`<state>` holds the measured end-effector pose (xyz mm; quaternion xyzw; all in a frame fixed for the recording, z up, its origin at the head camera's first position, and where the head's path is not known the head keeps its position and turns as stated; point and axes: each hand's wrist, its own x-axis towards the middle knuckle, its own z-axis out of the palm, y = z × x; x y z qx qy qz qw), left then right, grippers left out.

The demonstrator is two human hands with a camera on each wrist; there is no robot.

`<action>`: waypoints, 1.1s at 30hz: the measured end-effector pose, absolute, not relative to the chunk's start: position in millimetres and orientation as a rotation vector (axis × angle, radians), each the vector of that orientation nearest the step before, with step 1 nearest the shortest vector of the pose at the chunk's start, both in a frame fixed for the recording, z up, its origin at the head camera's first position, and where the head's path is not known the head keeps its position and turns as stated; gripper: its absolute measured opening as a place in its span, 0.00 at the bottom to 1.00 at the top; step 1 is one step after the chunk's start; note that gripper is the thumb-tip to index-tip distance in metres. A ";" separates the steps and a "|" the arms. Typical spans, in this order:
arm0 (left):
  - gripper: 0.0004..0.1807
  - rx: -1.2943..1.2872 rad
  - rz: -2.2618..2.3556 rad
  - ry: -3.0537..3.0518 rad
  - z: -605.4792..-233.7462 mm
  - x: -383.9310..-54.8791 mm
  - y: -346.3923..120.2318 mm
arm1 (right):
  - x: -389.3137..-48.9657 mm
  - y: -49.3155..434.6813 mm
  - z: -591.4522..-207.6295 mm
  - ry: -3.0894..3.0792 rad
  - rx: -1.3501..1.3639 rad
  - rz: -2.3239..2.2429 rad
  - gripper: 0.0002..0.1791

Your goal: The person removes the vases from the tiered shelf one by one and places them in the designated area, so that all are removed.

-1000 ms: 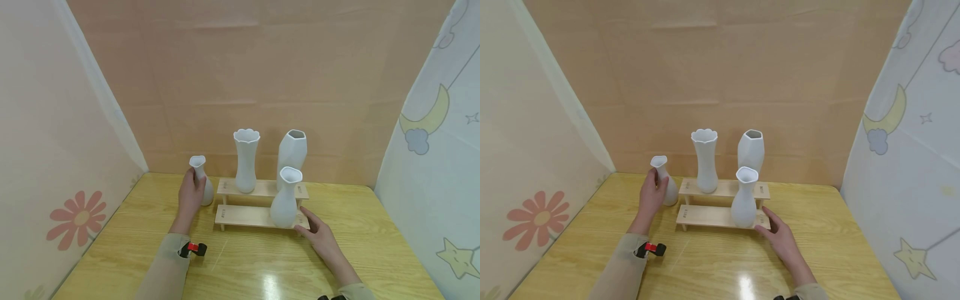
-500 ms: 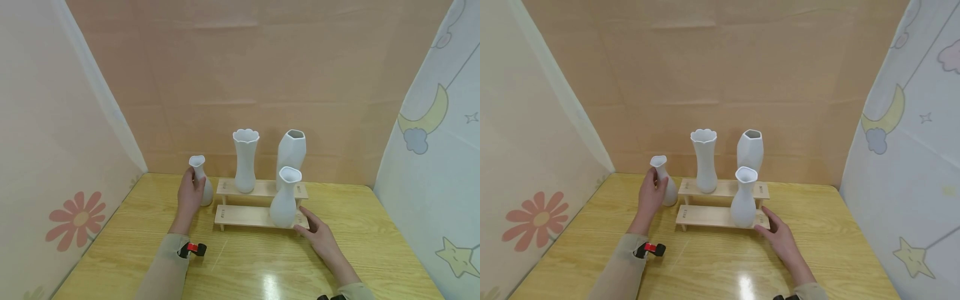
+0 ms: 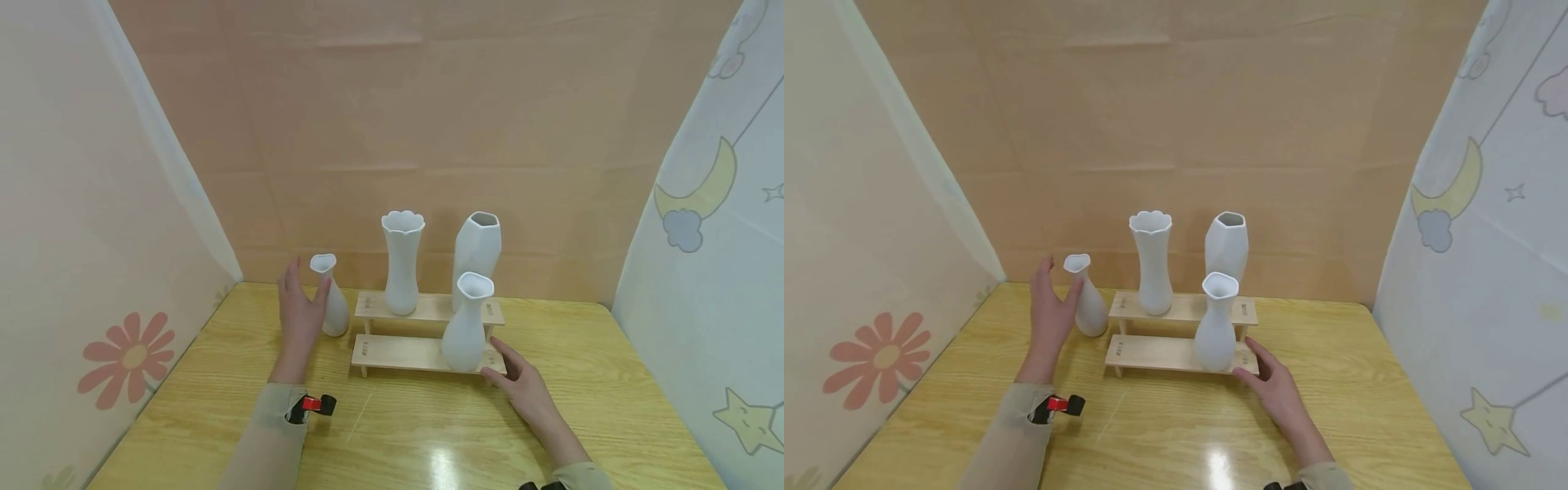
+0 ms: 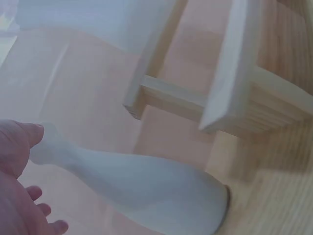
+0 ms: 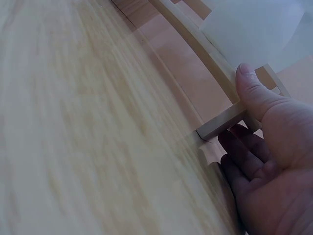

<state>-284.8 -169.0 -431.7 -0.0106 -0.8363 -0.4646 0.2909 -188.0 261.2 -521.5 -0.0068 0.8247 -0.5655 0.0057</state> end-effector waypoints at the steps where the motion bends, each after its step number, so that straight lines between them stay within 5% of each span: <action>1: 0.43 -0.031 -1.232 -2.220 -429.3 -283.5 -168.7 | -188.0 261.2 -521.4 2.582 -0.023 -1.773 0.47; 33: 0.40 -0.360 -1.188 -2.096 -382.1 -235.9 -124.8 | -190.9 255.4 -522.7 2.655 -0.104 -1.755 0.46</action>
